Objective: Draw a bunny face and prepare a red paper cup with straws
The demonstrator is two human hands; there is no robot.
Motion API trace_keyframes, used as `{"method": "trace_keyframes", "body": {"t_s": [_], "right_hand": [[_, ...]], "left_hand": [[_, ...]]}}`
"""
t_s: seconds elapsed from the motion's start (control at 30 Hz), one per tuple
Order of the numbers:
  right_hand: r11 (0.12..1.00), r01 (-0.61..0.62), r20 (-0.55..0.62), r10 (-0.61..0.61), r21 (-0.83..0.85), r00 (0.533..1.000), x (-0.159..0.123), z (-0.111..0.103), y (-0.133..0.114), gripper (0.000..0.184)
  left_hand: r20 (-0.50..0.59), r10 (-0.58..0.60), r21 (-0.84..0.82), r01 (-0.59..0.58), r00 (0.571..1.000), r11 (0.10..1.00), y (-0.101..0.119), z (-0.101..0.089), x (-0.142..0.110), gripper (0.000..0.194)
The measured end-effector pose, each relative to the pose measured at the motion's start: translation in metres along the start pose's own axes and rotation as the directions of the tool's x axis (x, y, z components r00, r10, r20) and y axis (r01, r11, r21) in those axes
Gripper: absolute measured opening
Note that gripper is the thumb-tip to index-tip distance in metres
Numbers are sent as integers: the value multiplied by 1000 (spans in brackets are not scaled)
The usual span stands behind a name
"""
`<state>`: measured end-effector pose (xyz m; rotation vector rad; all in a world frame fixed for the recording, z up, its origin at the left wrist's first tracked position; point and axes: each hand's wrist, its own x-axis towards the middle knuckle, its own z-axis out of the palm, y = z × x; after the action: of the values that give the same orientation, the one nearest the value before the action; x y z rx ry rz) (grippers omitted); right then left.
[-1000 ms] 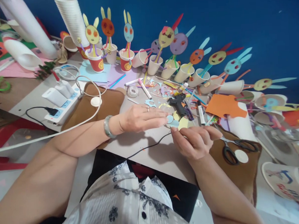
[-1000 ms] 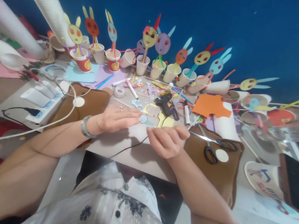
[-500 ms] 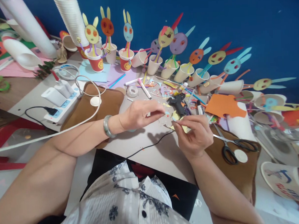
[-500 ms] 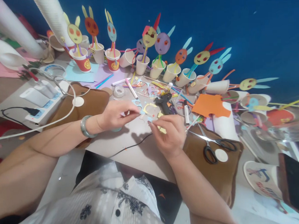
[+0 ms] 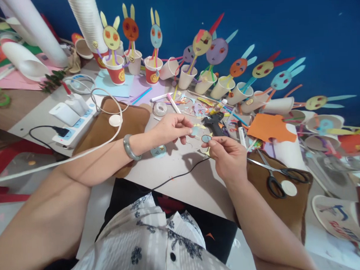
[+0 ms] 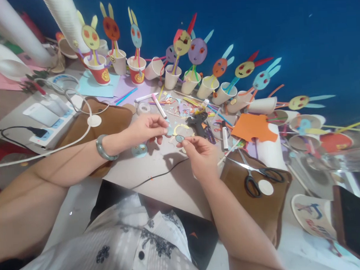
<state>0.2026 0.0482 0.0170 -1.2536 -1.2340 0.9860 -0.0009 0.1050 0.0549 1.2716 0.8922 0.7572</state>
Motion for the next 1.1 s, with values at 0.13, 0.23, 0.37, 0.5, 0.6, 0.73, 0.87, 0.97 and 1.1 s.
{"method": "trace_keyframes", "body": {"t_s": [0.13, 0.23, 0.37, 0.5, 0.6, 0.73, 0.87, 0.97, 1.1], "right_hand": [[1000, -14, 27, 14, -11, 1000, 1, -1, 2, 25], [1000, -23, 38, 23, -13, 999, 1, -2, 4, 24], [999, -35, 33, 35, 0, 999, 2, -3, 7, 25], [999, -35, 33, 35, 3, 999, 3, -3, 8, 27], [1000, -23, 25, 23, -1, 999, 3, -1, 7, 26], [998, 49, 2, -49, -38, 999, 1, 1, 5, 23], [956, 225, -21, -233, -187, 972, -4, 2, 5, 14], [845, 395, 22, -416, -361, 909, -6, -1, 5, 6], [652, 569, 182, -564, -501, 806, 0, -7, 3, 10]], "left_hand": [[14, -22, -15, 23, 1000, 1000, -3, 0, 1, 10], [38, -32, -13, 33, 999, 999, -3, 0, 0, 8], [63, -43, 8, 42, 997, 999, -1, -1, -1, 7], [78, -45, 22, 43, 996, 999, 0, -1, -2, 9], [89, -41, 6, 41, 995, 999, -1, -2, -2, 13], [86, -52, 0, 52, 995, 999, -1, -2, -2, 16], [99, -33, 6, 32, 995, 999, -4, -3, 0, 16], [106, -29, 1, 29, 994, 1000, -5, -4, 1, 15], [84, -135, 45, 131, 987, 990, -3, -3, 3, 10]]}}
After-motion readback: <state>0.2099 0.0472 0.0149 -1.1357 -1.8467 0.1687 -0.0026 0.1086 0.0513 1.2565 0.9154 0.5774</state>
